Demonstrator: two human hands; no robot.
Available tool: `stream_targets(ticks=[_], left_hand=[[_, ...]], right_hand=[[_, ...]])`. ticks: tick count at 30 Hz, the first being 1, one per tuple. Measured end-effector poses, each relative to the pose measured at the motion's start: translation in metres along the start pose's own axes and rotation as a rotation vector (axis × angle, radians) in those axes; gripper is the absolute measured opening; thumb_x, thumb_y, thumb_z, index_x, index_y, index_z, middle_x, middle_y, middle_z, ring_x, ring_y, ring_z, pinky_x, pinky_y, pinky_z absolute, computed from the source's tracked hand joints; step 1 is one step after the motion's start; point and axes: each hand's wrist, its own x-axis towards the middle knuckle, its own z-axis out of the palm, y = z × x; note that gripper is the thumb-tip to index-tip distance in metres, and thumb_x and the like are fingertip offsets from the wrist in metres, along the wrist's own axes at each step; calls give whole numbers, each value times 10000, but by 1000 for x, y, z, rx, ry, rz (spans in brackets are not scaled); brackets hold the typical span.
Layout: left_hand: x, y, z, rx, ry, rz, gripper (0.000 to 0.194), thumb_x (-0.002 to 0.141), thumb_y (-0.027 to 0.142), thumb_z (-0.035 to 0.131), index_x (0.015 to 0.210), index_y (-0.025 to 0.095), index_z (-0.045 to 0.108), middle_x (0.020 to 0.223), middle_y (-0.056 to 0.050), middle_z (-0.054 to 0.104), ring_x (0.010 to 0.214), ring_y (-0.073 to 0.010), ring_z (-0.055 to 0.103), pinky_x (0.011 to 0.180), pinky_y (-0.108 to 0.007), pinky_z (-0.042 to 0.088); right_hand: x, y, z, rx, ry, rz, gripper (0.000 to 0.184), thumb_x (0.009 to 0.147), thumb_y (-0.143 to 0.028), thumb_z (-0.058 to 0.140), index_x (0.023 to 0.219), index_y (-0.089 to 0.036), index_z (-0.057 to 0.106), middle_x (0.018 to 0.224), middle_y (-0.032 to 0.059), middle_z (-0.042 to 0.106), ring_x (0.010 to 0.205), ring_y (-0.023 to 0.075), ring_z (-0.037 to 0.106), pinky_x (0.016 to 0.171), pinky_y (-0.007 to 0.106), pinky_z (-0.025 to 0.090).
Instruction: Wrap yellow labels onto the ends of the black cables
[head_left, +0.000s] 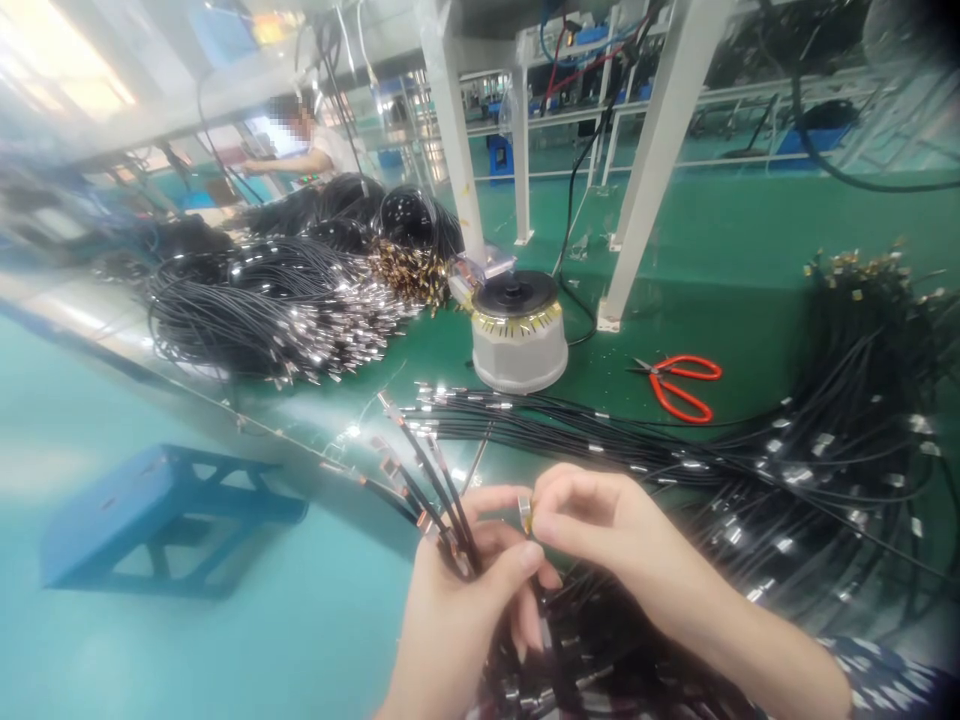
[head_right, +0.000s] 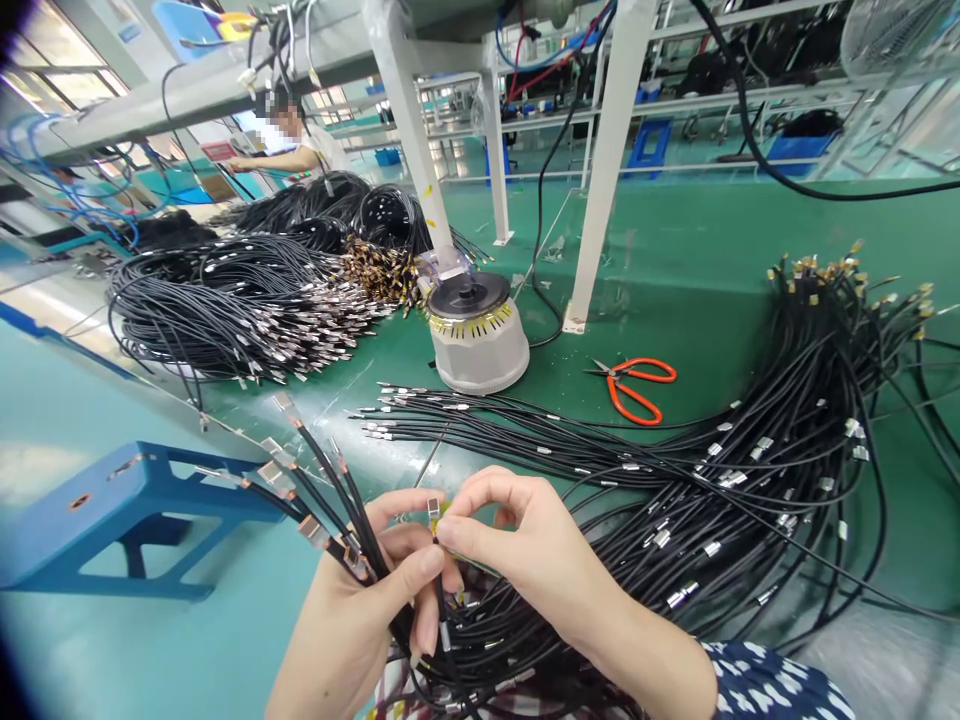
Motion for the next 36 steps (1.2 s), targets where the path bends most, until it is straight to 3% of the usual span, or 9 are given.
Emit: stream_targets(ticks=[10,20,27,32,36], left_hand=[[-1,0,-1,2,-15,-21,268,785,195,695,1033,166,597,577,-9,692,330,-88,548,344,-148,417],[-3,0,2,26,-1,26,295,773,281,735,1024,175,622,578,-6,683,325,-89,540,338,-157,406],[3,-1,2,-18,42,21,211,821,326,696,910,150,623,502,5,640,326,-76,485,335,-157,368],[4,1,-1,-34,33,0,248,831,356,680,950,148,618,509,5,643,310,-67,477,338,-150,343],[5,-2,-5,-34,21,0,284,752,306,766,934,182,585,525,35,637,337,-58,468,349,-139,351]], right_hand=[[-2,-1,-2,-141,41,-40,242,761,-352,720,625,-179,619,780,14,561,721,169,543,734,335,414],[-5,5,5,-63,119,-50,275,770,-393,738,644,-181,615,711,8,586,615,149,547,635,307,459],[-6,11,9,-25,90,-35,295,813,-431,696,673,-189,601,586,-13,569,646,179,568,739,353,455],[-5,9,5,-87,69,-65,252,854,-382,651,693,-189,637,749,7,602,789,181,551,817,337,399],[-6,9,3,-94,66,-82,200,844,-352,664,713,-200,671,838,10,611,839,182,563,827,323,402]])
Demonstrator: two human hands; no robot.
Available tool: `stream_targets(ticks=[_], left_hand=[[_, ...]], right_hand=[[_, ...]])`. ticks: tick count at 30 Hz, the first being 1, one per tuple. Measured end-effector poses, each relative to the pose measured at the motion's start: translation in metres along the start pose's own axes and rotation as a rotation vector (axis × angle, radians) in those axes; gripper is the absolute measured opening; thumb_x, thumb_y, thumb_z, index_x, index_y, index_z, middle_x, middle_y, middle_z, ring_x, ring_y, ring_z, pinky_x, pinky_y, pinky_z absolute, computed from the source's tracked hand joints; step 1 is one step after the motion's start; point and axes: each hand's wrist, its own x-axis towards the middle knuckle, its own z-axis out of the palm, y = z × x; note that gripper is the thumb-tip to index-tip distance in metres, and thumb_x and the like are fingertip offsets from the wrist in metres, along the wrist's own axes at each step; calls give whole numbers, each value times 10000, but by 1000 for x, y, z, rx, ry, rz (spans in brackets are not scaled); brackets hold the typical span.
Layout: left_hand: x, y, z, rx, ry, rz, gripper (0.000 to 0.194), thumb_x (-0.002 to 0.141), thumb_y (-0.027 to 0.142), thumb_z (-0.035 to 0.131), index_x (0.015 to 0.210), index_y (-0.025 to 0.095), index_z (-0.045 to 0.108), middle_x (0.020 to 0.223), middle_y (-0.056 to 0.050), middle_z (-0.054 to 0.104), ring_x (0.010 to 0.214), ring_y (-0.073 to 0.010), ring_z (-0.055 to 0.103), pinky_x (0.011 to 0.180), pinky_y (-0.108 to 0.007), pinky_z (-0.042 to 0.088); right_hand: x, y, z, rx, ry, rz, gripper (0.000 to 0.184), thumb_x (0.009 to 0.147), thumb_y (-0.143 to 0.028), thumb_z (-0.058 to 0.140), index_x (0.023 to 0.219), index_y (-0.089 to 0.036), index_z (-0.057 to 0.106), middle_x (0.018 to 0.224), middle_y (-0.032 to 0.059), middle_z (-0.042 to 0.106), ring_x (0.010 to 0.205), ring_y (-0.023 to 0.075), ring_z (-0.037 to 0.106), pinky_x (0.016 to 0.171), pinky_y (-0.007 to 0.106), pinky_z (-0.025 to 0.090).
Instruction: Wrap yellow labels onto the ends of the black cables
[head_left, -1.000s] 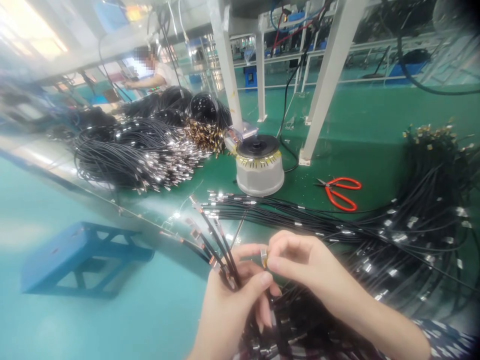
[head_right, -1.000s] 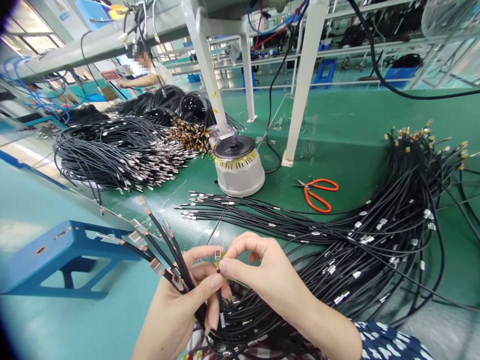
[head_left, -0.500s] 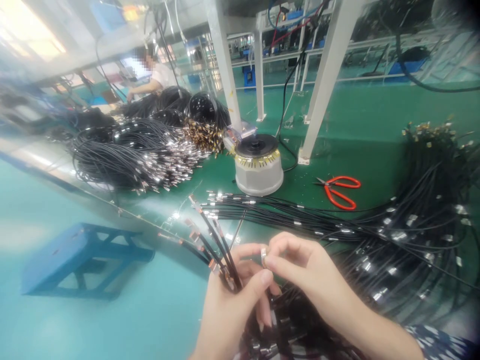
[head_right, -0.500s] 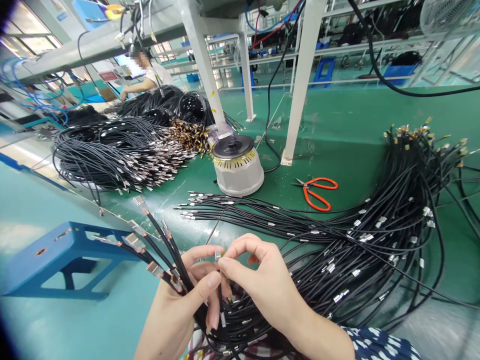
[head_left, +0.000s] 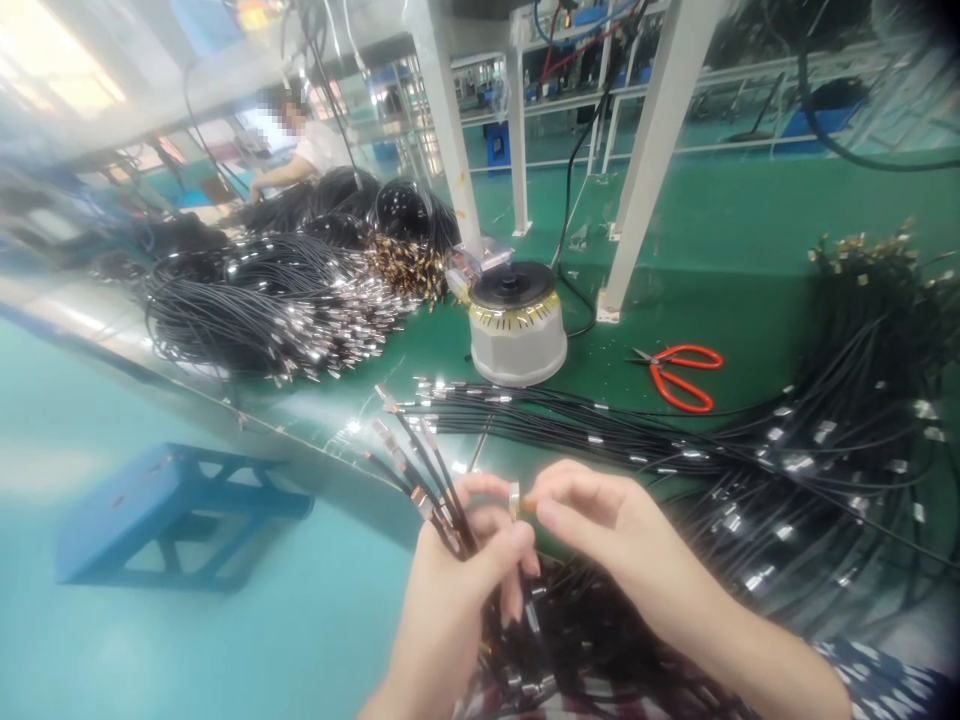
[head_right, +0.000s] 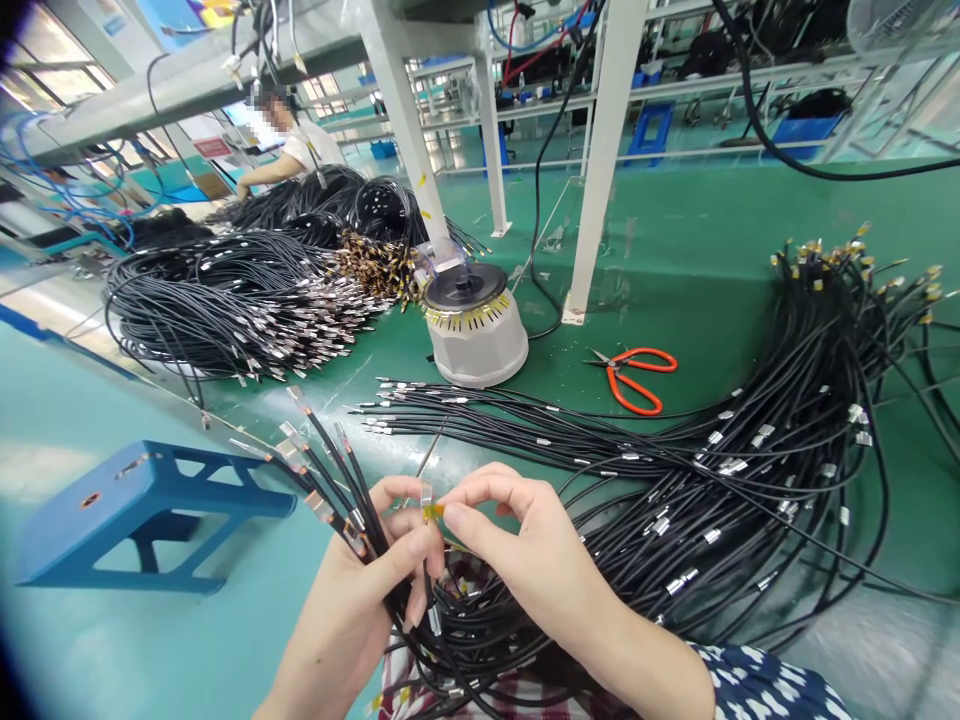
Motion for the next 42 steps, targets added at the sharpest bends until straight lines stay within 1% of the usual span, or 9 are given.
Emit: stream_targets(ticks=[4,9,17,22,28,31,35,38,42], left_hand=[[2,-1,-4,21,-20,-53,235,709,256,795,727,154,585,511,25,624,344,-58,480,349,-149,371],[2,0,-1,-17,-11,-53,236,722,263,785,663,129,599,553,-16,671,361,-60,508,363,-149,379],[3,-1,-2,-33,-63,-78,216,759,265,744,653,127,615,571,-57,711,347,-64,519,362,-151,291],[5,-2,-5,-4,-93,-94,243,753,319,757,691,133,612,551,-26,677,335,-44,477,352,-150,241],[3,2,-5,1,-75,-92,261,655,271,835,685,139,612,549,1,667,306,-6,420,335,-121,207],[1,3,-5,-48,-127,-116,271,665,283,831,645,137,603,552,-35,699,291,-24,457,323,-116,221],[3,1,-9,-114,-270,-153,273,697,308,818,635,148,605,569,-84,739,282,-47,493,301,-101,231],[6,-1,-13,-168,-362,-188,253,693,321,823,652,155,637,561,-81,744,272,-59,503,281,-98,263],[9,-3,-17,-218,-440,-174,188,766,319,770,713,147,714,602,-79,759,302,-60,542,303,-100,318]], right_hand=[[0,1,0,-8,28,-15,169,811,-338,698,708,-205,692,839,21,629,843,199,582,822,341,418],[2,-2,4,-78,79,-25,284,825,-291,669,563,-192,623,733,22,621,797,198,574,795,349,405],[8,-7,4,106,-73,44,299,798,-400,708,610,-188,612,536,-14,581,621,177,583,719,357,460],[8,-2,6,40,-2,-35,274,793,-422,716,671,-196,620,634,-6,593,608,161,583,653,327,471],[1,-7,10,-155,78,-168,207,807,-203,663,614,-194,588,769,5,591,751,163,578,730,306,445],[2,-10,3,-146,28,-145,109,764,-169,706,665,-200,673,829,4,598,792,164,596,799,324,443],[12,-13,-8,-61,-150,-66,60,694,-204,798,707,-213,740,858,-4,604,828,163,586,840,335,428],[17,-16,-12,29,-279,-85,69,724,-194,779,668,-202,738,818,-18,581,766,129,575,800,305,445],[20,-16,-14,-36,-320,-165,97,832,-208,691,760,-202,755,916,11,603,831,136,594,814,299,451]])
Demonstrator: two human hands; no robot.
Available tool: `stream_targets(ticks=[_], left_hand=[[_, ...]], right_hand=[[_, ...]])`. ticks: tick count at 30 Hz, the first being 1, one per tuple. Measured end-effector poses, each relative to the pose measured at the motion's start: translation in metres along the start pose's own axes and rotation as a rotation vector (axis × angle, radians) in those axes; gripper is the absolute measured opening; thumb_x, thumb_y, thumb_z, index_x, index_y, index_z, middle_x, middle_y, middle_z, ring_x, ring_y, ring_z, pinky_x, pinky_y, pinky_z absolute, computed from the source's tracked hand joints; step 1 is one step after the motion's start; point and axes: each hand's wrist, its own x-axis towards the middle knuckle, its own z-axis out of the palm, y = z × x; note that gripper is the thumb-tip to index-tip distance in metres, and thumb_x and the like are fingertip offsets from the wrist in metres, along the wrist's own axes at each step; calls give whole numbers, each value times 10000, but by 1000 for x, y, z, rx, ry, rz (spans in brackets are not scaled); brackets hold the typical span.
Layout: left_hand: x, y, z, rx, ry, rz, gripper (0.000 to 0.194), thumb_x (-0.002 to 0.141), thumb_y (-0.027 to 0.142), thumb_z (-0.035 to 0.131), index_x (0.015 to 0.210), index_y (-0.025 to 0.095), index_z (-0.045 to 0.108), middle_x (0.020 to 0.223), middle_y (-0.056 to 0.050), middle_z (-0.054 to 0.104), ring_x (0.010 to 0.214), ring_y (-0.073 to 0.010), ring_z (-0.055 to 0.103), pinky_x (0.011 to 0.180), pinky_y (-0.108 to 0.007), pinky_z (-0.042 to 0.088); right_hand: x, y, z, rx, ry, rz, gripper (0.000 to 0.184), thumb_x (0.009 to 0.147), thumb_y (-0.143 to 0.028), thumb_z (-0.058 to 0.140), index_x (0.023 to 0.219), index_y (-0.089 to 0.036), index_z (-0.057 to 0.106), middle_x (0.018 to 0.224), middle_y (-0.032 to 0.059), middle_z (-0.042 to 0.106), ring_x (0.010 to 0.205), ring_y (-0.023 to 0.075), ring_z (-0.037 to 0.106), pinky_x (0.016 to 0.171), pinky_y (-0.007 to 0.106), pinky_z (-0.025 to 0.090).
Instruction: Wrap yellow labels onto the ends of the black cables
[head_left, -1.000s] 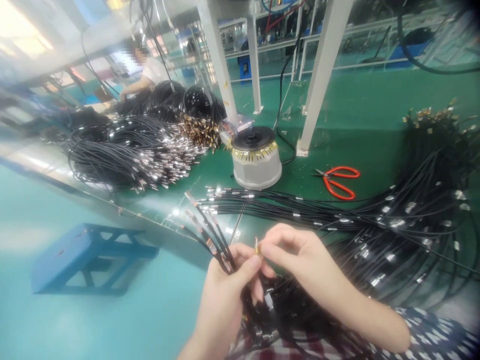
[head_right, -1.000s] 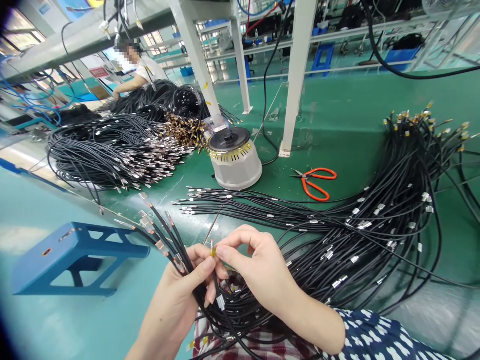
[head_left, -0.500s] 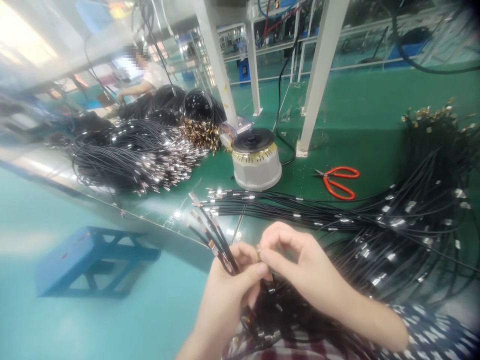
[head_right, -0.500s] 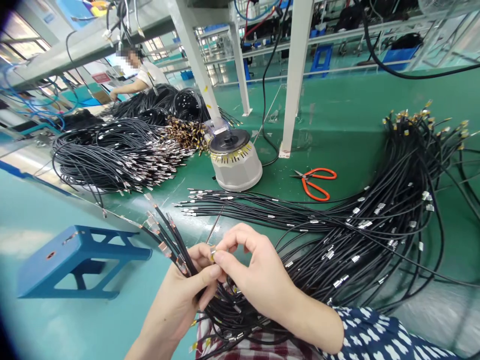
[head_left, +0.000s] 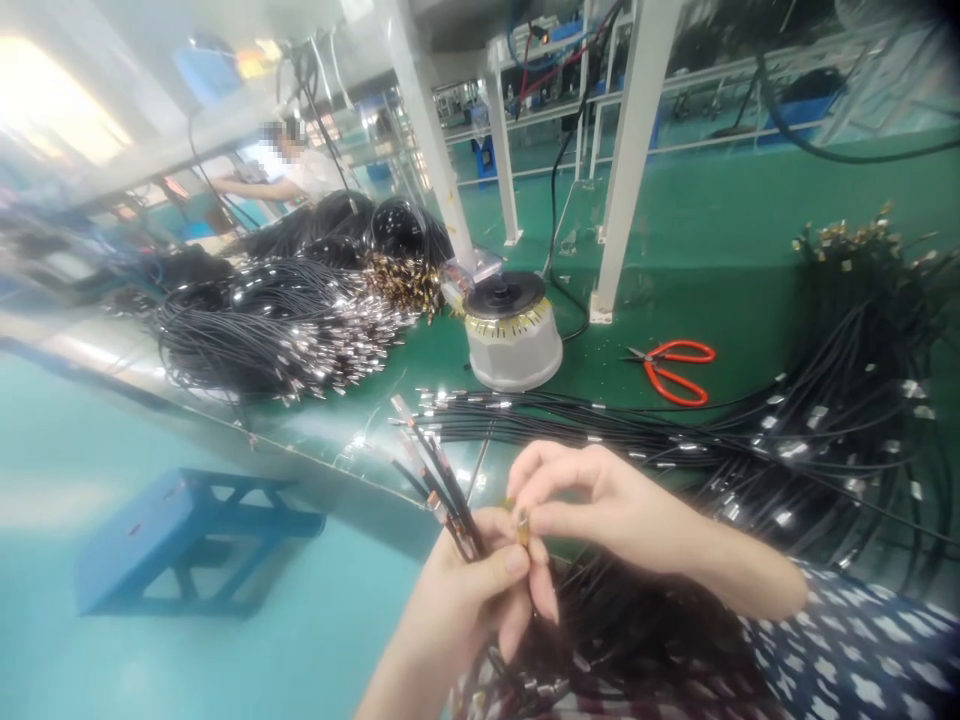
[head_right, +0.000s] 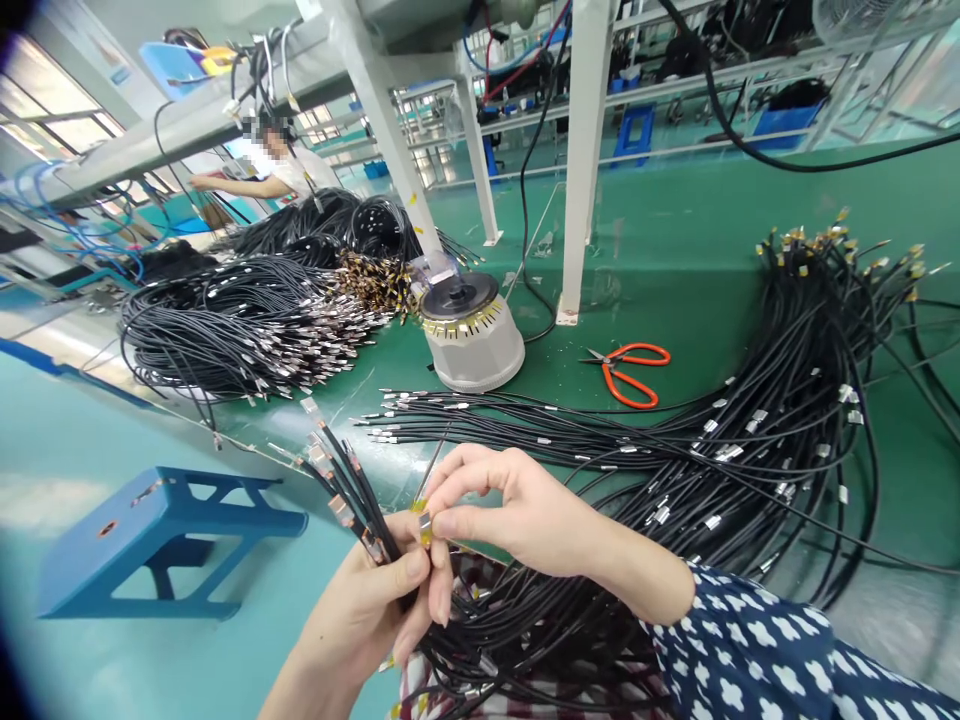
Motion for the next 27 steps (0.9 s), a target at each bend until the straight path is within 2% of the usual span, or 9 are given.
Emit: stream_targets(ticks=[4,7,10,12,15,17,20,23,27], left_hand=[[3,-2,-11,-72,-258,3,349,911,397,558,870,133,782,678,-133,779,224,-15,354,251,-125,217],[8,-4,-19,-107,-456,-73,422,814,484,613,801,109,806,493,-114,707,187,-21,181,205,-187,99],[11,-3,-18,-76,-576,-172,511,728,574,651,742,84,796,436,-105,652,192,-15,139,222,-219,44],[12,0,-13,6,-463,-203,463,785,531,634,804,90,774,556,-125,706,219,-8,203,247,-202,83],[11,6,-6,134,-94,-97,230,859,343,630,839,130,713,703,-113,745,300,-33,448,302,-152,242],[11,10,-3,201,39,-44,155,838,288,669,821,134,677,706,-93,737,382,-76,574,358,-151,346],[10,11,-2,279,94,-56,174,768,272,742,811,132,648,661,-62,711,408,-107,611,412,-180,421],[9,8,2,342,115,-79,233,747,310,753,693,113,641,554,-37,648,363,-103,575,381,-182,386],[6,4,5,402,157,-88,306,733,344,758,603,101,626,486,-35,597,349,-108,543,380,-203,389]], right_hand=[[-1,7,-5,-142,84,-45,184,927,-254,570,883,-207,743,1015,44,632,949,175,591,858,315,432],[-2,10,-8,-130,182,-48,177,939,-276,549,894,-217,710,994,34,655,971,181,584,873,309,424],[-5,7,-8,-107,216,-25,154,924,-285,562,864,-216,686,948,25,663,931,180,588,848,301,431],[-6,6,-8,-116,237,-15,141,908,-289,574,850,-212,677,925,26,662,911,187,587,821,306,432],[-7,8,-7,-158,287,-8,130,891,-290,576,855,-210,671,908,31,658,895,199,585,786,323,429],[-5,9,-4,-223,319,-13,118,884,-273,573,862,-210,670,906,30,656,889,198,584,779,327,424],[2,6,5,-360,323,-27,91,864,-216,586,865,-220,678,918,12,653,867,172,588,771,309,421],[12,-4,18,-453,316,-14,9,793,-223,682,803,-224,682,906,-11,646,851,158,597,755,293,424],[22,-11,28,-491,303,-13,116,723,-221,757,677,-207,652,824,-18,622,816,165,598,756,302,432]])
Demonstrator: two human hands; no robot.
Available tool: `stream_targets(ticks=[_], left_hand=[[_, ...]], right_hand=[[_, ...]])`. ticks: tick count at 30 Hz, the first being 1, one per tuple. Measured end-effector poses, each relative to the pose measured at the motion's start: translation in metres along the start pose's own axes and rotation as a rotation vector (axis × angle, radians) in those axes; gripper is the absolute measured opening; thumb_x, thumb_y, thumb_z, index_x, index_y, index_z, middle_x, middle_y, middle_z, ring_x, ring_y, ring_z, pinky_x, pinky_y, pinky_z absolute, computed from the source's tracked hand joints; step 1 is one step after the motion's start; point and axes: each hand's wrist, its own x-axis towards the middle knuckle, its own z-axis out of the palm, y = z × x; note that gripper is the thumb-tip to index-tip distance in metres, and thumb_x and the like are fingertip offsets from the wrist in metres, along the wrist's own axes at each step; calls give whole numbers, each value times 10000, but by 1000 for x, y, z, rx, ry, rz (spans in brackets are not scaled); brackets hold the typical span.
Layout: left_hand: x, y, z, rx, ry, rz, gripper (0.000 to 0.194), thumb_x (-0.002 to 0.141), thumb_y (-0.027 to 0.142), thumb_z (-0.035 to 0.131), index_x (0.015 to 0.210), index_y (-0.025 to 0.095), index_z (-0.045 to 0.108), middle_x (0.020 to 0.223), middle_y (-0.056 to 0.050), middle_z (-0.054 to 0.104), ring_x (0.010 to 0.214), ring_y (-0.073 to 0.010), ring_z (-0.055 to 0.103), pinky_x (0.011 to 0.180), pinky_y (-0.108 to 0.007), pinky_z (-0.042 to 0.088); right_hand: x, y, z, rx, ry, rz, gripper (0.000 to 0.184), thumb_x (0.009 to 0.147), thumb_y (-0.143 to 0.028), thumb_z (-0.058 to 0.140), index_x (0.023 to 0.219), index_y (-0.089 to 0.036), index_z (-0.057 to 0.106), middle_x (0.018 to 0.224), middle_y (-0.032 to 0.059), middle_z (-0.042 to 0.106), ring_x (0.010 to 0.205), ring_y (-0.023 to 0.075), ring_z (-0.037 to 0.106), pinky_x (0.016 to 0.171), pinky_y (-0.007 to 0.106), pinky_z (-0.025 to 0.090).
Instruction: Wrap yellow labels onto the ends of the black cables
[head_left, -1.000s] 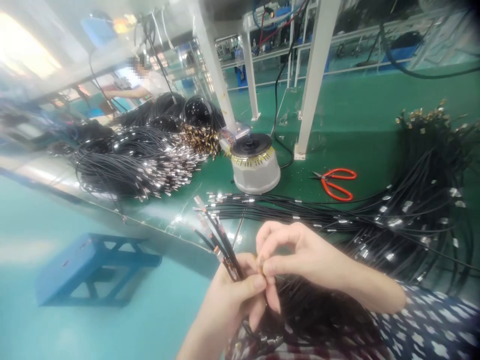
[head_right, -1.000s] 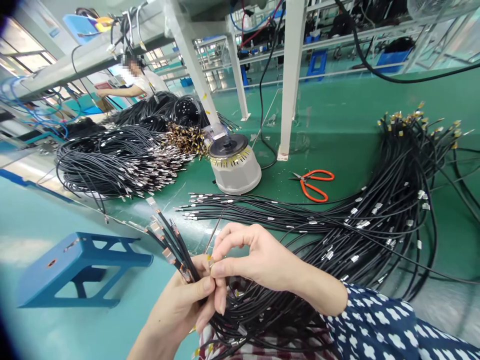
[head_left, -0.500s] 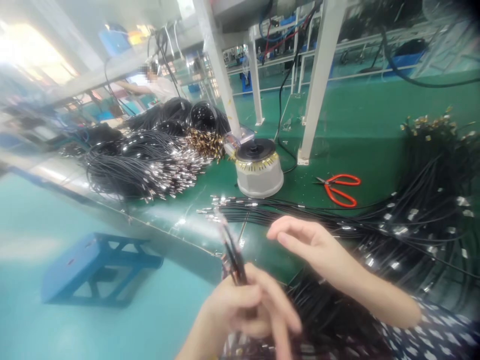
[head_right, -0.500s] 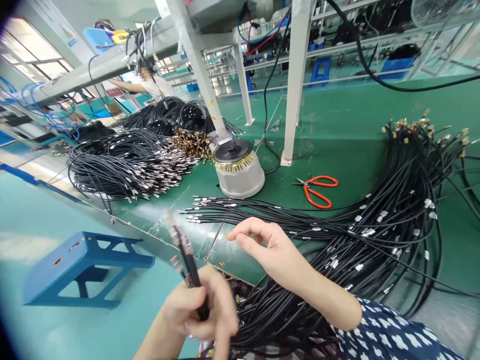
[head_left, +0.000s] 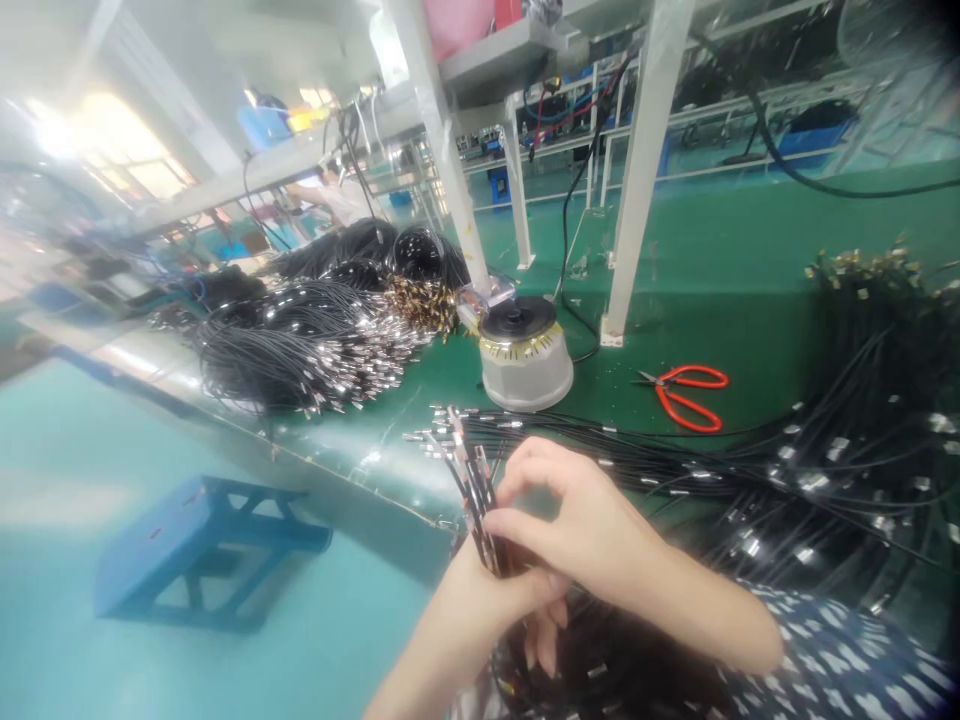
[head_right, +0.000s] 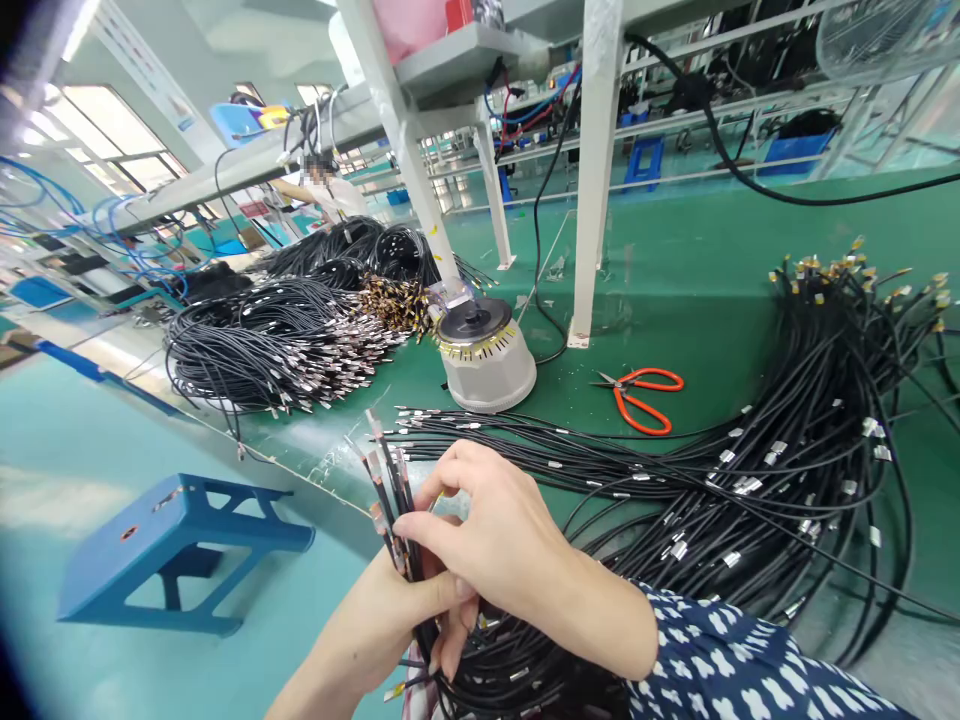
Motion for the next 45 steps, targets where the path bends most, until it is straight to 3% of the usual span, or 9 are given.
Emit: stream_targets(ticks=[3,7,11,15,22,28,31,39,45], left_hand=[[-4,0,-3,-46,-15,53,300,722,381,774,735,106,655,535,-56,644,442,-147,587,459,-246,456],[-8,1,-6,-65,173,134,305,782,421,728,887,140,671,644,-44,676,577,-135,582,561,-234,445],[-6,-3,0,-71,322,177,283,702,362,808,879,170,699,716,-3,648,545,-83,478,504,-199,371],[0,-9,8,-65,400,188,268,679,307,824,889,177,720,751,-4,660,519,-68,454,481,-201,351],[-2,-6,6,-87,437,244,170,659,245,831,698,149,697,692,4,655,527,-72,498,477,-183,373],[-11,-1,13,-82,402,177,193,763,279,752,783,144,616,600,-35,699,408,-71,491,426,-178,372],[-13,1,18,-98,394,182,186,759,242,751,803,146,597,590,-29,696,403,-61,483,428,-165,370],[-15,1,17,-87,370,164,216,716,209,787,856,145,637,622,-12,703,433,-64,518,436,-162,407],[-15,-2,18,-66,412,197,261,702,196,794,922,151,663,633,-10,711,430,-73,533,419,-166,423]], right_hand=[[0,6,-4,80,-21,8,178,750,-152,720,625,-194,600,786,-23,611,771,149,593,744,289,440],[-9,26,-17,147,-107,-3,170,804,-174,700,663,-198,607,860,-14,589,876,154,585,820,280,432],[-23,37,-23,44,-139,47,119,827,-220,704,722,-217,649,995,-2,567,998,167,563,914,296,401],[-36,35,-17,-92,-127,61,101,842,-266,699,747,-240,676,985,0,578,976,176,564,881,306,420],[-41,31,-13,-17,-137,66,103,797,-129,671,793,-232,673,964,-2,642,956,181,592,890,326,427],[-39,41,-31,648,-90,319,182,791,-253,728,820,-199,556,853,1,667,844,152,623,791,286,454],[-39,43,-29,817,-111,362,273,733,-246,799,794,-187,540,771,-29,638,741,108,583,715,235,433],[-36,32,-13,784,-44,323,339,681,-201,826,744,-192,493,699,-46,637,660,109,564,658,250,421],[-35,27,-10,652,-19,288,250,708,-142,756,726,-197,513,699,-38,642,671,120,560,676,276,417]])
